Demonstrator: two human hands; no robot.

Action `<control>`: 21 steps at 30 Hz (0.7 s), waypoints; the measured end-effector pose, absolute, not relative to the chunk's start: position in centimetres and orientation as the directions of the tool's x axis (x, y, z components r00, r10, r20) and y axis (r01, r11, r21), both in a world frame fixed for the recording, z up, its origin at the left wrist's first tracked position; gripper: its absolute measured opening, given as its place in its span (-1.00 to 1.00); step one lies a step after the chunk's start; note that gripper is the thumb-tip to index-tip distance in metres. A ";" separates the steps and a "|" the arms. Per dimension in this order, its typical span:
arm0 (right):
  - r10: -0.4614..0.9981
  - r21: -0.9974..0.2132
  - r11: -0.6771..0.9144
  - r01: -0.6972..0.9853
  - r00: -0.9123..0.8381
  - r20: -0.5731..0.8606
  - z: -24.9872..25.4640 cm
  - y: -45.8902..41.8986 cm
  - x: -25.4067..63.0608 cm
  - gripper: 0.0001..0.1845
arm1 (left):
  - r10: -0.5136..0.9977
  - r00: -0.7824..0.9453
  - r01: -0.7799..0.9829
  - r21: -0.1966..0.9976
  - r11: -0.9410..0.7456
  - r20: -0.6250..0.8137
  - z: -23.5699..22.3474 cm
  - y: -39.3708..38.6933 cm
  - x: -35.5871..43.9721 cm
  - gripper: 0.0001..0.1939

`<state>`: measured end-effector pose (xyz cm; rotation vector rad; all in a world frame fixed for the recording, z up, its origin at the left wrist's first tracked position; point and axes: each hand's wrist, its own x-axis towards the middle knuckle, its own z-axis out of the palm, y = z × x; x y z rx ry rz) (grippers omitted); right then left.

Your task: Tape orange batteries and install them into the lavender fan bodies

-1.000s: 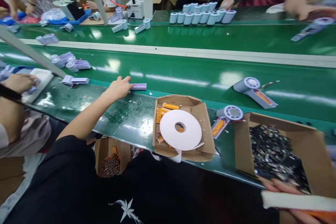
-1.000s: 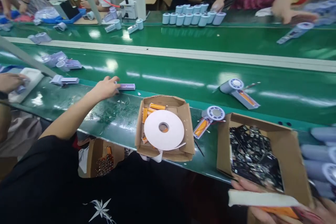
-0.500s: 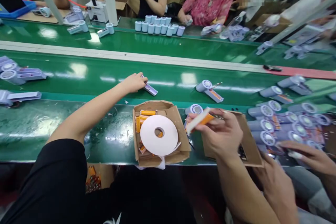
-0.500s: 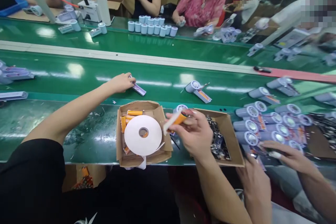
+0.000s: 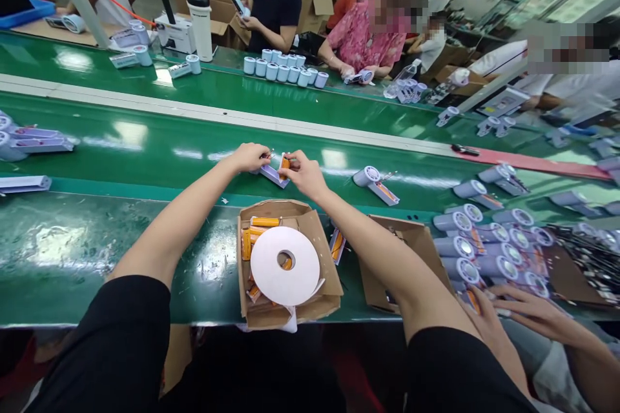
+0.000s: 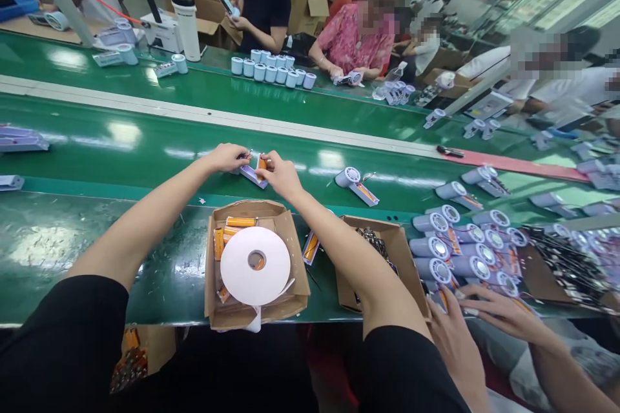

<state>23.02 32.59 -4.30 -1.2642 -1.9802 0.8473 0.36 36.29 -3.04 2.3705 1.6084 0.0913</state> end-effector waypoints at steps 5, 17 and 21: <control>0.908 -0.456 0.409 0.790 -0.403 0.118 -4.8 32.1 22.6 -0.59 | 0.934 0.349 0.903 0.293 -0.313 -0.077 -4.1 35.9 1.3 -0.73; 0.853 -0.077 0.474 0.877 -0.480 -0.207 -3.0 32.1 21.8 -0.48 | 0.968 0.247 0.902 0.376 -0.211 -0.048 -5.0 36.5 3.7 -0.74; 0.840 -0.052 0.489 0.871 -0.486 -0.241 -2.6 32.3 21.1 -0.52 | 0.973 0.230 0.898 0.392 -0.198 -0.036 -5.1 36.6 4.0 -0.77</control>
